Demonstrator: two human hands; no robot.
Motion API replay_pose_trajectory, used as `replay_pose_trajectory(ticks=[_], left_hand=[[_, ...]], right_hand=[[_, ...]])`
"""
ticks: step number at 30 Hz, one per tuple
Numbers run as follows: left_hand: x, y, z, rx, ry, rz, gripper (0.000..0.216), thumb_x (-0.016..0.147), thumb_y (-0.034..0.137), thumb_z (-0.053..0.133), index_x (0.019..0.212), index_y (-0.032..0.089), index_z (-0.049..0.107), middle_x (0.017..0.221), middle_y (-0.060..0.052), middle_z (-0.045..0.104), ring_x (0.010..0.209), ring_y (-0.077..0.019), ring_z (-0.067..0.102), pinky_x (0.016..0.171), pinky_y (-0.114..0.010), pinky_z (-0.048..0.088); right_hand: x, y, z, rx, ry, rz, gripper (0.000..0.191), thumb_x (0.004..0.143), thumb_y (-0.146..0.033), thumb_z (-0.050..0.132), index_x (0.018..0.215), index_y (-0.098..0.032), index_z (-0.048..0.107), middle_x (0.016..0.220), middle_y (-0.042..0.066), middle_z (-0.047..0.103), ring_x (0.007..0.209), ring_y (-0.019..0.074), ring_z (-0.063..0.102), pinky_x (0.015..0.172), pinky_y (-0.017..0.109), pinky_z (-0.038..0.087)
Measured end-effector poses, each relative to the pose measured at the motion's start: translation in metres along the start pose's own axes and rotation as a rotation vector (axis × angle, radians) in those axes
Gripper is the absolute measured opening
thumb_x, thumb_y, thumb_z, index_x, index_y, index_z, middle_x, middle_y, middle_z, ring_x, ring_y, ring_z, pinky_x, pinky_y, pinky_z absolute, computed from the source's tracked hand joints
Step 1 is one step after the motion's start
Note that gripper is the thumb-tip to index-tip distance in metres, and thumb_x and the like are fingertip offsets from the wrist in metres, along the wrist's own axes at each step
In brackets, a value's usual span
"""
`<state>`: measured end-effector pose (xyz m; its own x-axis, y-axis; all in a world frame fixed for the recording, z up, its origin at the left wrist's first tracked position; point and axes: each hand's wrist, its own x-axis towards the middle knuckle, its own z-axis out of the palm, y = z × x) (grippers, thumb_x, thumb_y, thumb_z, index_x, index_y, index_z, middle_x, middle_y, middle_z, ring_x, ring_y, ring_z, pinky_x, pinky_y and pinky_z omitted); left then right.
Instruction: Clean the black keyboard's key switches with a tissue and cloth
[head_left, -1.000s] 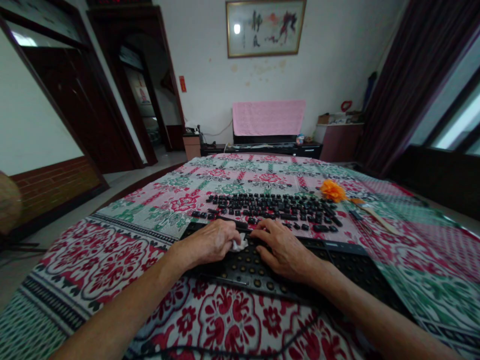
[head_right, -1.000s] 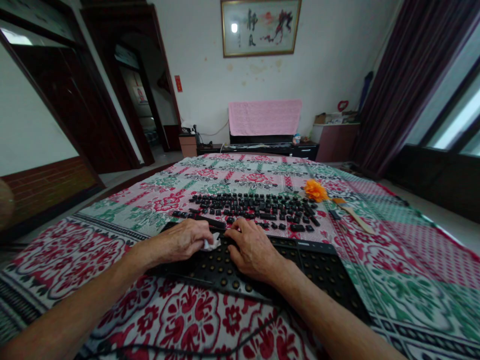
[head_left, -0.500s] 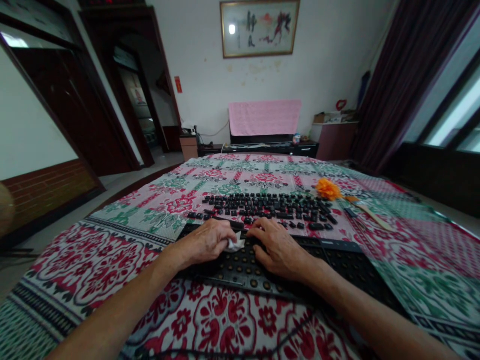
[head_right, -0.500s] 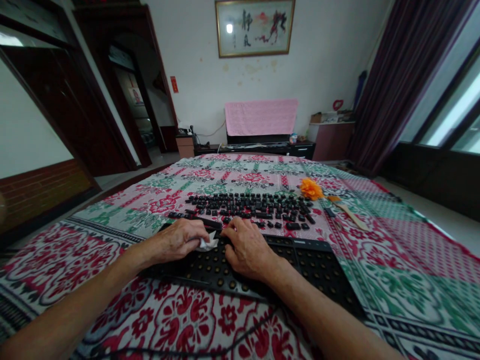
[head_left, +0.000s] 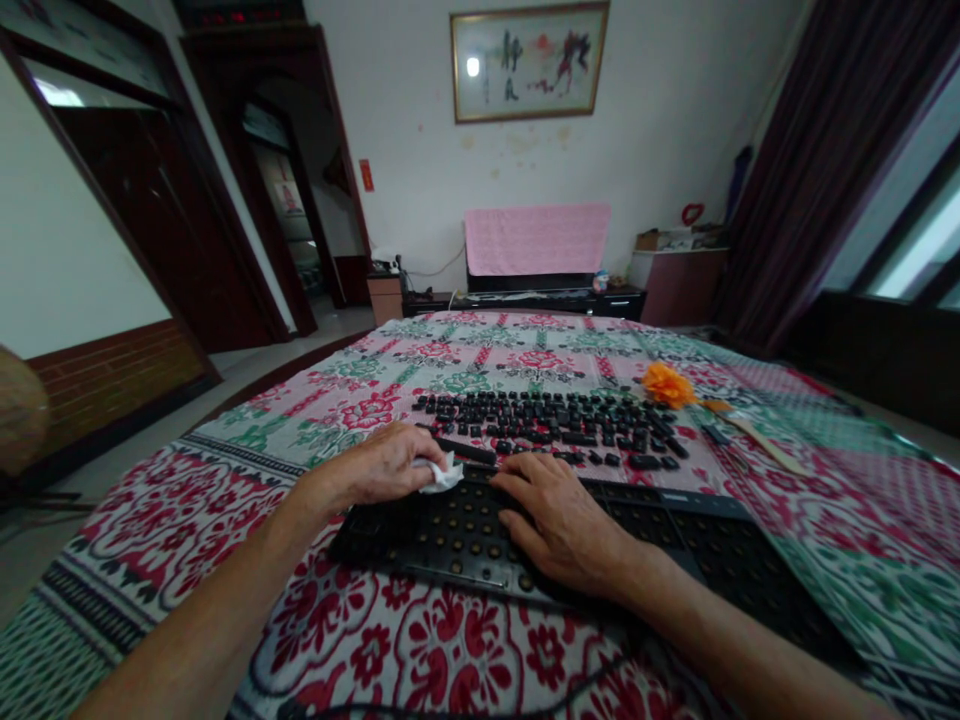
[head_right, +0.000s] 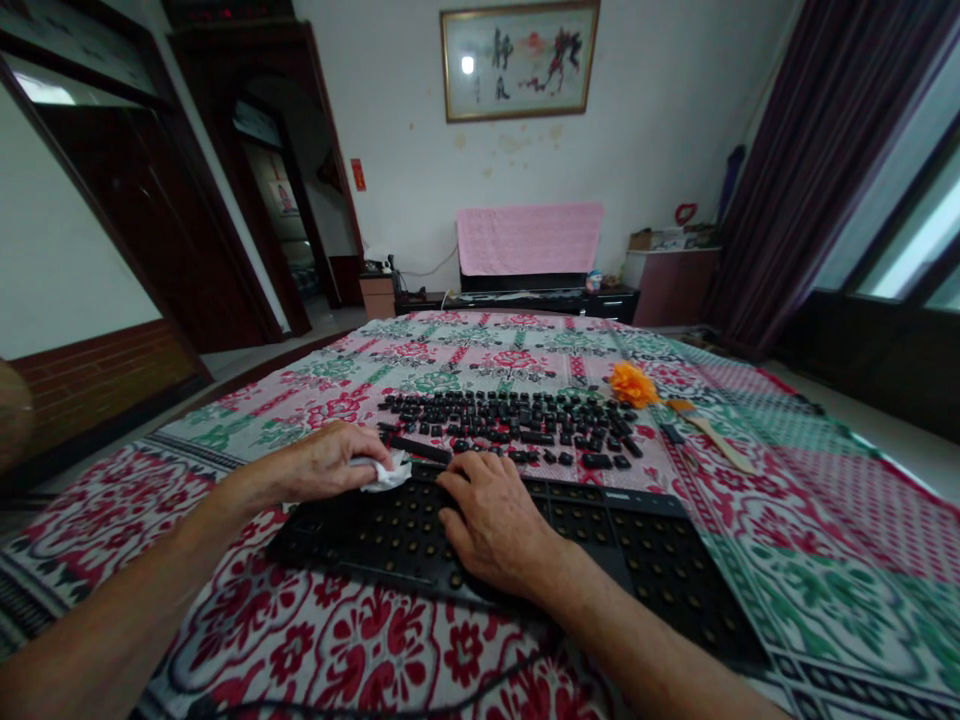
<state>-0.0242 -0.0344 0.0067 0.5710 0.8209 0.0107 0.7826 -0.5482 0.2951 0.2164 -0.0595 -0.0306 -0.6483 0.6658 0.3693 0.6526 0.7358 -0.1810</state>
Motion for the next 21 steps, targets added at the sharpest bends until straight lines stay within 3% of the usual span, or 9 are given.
replay_pose_trajectory(ticks=[8, 15, 21], left_hand=[[0.006, 0.014, 0.02, 0.064, 0.006, 0.06, 0.022, 0.072, 0.021, 0.047, 0.089, 0.023, 0.062, 0.084, 0.001, 0.061, 0.079, -0.0123, 0.052, 0.073, -0.021, 0.036], [-0.002, 0.001, 0.011, 0.113, -0.067, 0.005, 0.023, 0.07, 0.016, 0.047, 0.086, 0.023, 0.062, 0.081, 0.001, 0.061, 0.078, -0.0124, 0.052, 0.073, -0.021, 0.037], [0.005, 0.013, 0.021, 0.126, 0.03, 0.059, 0.021, 0.074, 0.02, 0.045, 0.089, 0.022, 0.06, 0.084, -0.001, 0.057, 0.082, -0.0137, 0.05, 0.074, -0.023, 0.036]], right_hand=[[0.0, -0.003, 0.004, -0.01, -0.011, 0.014, 0.033, 0.08, -0.034, 0.041, 0.11, -0.023, 0.05, 0.105, 0.008, 0.046, 0.096, 0.0229, 0.039, 0.085, 0.041, 0.029], [-0.001, -0.003, 0.003, -0.007, -0.015, 0.016, 0.034, 0.079, -0.034, 0.043, 0.11, -0.024, 0.051, 0.104, 0.008, 0.046, 0.095, 0.0228, 0.039, 0.082, 0.04, 0.031], [-0.001, -0.002, 0.003, -0.01, -0.022, 0.015, 0.034, 0.078, -0.036, 0.043, 0.108, -0.024, 0.052, 0.098, 0.008, 0.046, 0.091, 0.0225, 0.039, 0.08, 0.04, 0.031]])
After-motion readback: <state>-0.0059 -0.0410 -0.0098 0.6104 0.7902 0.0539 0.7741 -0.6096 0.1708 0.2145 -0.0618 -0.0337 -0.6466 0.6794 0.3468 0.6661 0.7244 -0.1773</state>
